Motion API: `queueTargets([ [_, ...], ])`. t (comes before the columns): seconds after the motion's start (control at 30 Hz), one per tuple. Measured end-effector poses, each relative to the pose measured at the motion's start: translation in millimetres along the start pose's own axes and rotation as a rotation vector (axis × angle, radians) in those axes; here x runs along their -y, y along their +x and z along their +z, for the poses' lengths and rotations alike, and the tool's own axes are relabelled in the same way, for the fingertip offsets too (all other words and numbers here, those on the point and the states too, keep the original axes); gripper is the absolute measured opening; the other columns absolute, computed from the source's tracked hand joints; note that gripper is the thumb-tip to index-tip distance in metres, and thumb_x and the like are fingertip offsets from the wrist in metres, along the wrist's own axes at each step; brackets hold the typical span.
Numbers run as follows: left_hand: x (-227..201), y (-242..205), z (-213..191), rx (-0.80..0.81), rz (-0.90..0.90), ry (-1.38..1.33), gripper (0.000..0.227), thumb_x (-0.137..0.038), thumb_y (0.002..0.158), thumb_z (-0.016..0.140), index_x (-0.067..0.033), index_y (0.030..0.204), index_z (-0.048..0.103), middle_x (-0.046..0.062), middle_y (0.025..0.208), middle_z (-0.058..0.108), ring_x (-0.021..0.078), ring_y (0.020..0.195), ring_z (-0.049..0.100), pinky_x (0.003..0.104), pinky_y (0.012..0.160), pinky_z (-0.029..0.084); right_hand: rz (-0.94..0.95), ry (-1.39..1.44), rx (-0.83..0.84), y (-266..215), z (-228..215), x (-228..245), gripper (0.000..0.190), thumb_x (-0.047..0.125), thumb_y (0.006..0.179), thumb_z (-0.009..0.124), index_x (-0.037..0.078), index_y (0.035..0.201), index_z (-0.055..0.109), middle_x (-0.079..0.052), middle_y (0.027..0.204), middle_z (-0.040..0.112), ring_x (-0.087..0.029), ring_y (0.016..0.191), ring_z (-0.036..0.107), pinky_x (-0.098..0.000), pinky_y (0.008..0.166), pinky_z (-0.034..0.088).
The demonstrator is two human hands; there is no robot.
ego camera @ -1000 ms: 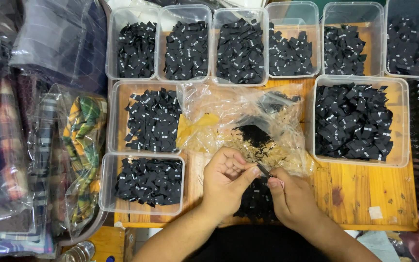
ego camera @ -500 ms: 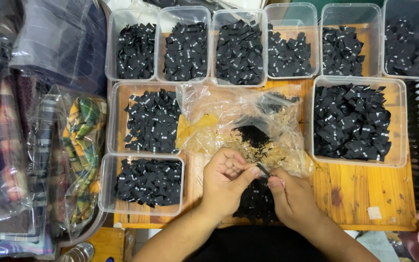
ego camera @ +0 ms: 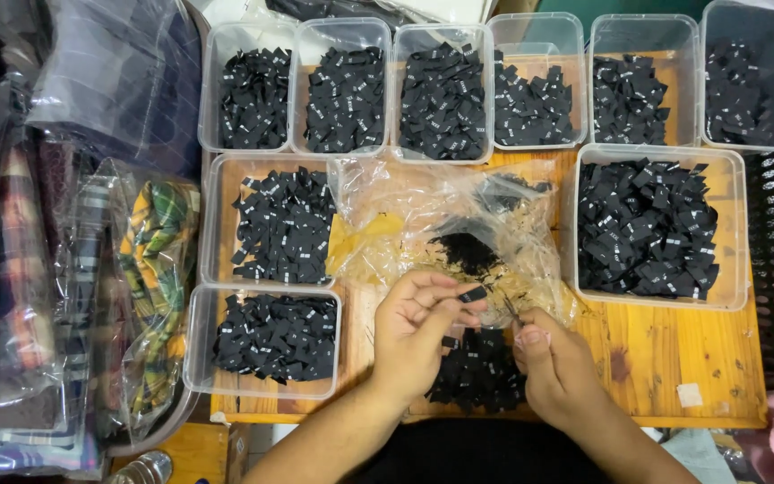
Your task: Trimming excess plastic flashing from small black components using hand-held nippers.
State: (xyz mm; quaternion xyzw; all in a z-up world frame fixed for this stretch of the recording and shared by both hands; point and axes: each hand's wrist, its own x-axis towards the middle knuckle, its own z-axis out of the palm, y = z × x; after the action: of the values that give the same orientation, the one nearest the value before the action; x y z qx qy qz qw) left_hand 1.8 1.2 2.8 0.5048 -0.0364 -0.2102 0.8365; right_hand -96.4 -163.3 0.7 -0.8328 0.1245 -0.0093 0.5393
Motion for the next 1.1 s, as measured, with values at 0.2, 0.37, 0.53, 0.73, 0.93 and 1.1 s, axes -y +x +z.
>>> queueTargets([
  [0.2,10,1,-6,0.013,-0.064,-0.253,0.026,0.006,0.097,0.045,0.0114,0.12,0.057,0.03,0.11,0.071,0.0502,0.104,0.073,0.041,0.08,0.066,-0.031,0.238,0.009,-4,0,-9,0.039,0.026,0.109,0.035,0.006,0.081,0.053,0.002,0.061,0.039,-0.009,0.049,0.037,-0.0249,0.042,0.033],
  [0.37,7,0,-5,0.019,-0.099,-0.248,0.031,0.009,0.095,0.044,0.0079,0.122,0.058,0.03,0.118,0.07,0.0476,0.109,0.072,0.042,0.086,0.064,0.005,0.256,0.008,-6,-1,-9,0.042,0.03,0.11,0.035,0.005,0.081,0.052,0.001,0.062,0.037,-0.01,0.05,0.037,-0.025,0.043,0.032],
  [0.53,4,-3,-4,0.01,-0.131,-0.276,0.03,0.01,0.095,0.044,0.0082,0.121,0.059,0.028,0.115,0.07,0.0512,0.114,0.071,0.043,0.088,0.064,-0.057,0.305,0.039,-6,-1,-8,0.04,0.028,0.11,0.034,0.006,0.083,0.052,0.002,0.064,0.037,-0.009,0.051,0.036,-0.0244,0.044,0.031],
  [0.73,0,-5,-1,0.012,-0.136,-0.271,0.031,0.011,0.095,0.043,0.0081,0.122,0.058,0.03,0.12,0.069,0.0515,0.118,0.069,0.046,0.091,0.064,-0.057,0.31,0.031,-8,-3,-10,0.042,0.031,0.11,0.034,0.005,0.082,0.052,0.001,0.065,0.037,-0.01,0.052,0.037,-0.0248,0.044,0.032],
  [0.93,-5,-7,2,0.004,-0.134,-0.236,0.028,0.012,0.095,0.048,0.008,0.12,0.058,0.029,0.116,0.071,0.0492,0.116,0.071,0.046,0.09,0.065,-0.13,0.34,0.021,-11,-4,-15,0.045,0.035,0.111,0.029,0.007,0.082,0.049,0.0,0.066,0.038,-0.011,0.053,0.036,-0.0246,0.046,0.034],
  [1.1,-33,-13,3,0.046,-0.042,-0.1,0.02,0.003,0.097,0.065,0.0038,0.116,0.06,0.025,0.106,0.075,0.0416,0.107,0.076,0.038,0.078,0.068,-0.336,0.482,0.006,-17,1,-31,0.046,0.04,0.113,0.028,0.009,0.088,0.05,0.001,0.066,0.038,-0.01,0.051,0.035,-0.0228,0.045,0.033],
])
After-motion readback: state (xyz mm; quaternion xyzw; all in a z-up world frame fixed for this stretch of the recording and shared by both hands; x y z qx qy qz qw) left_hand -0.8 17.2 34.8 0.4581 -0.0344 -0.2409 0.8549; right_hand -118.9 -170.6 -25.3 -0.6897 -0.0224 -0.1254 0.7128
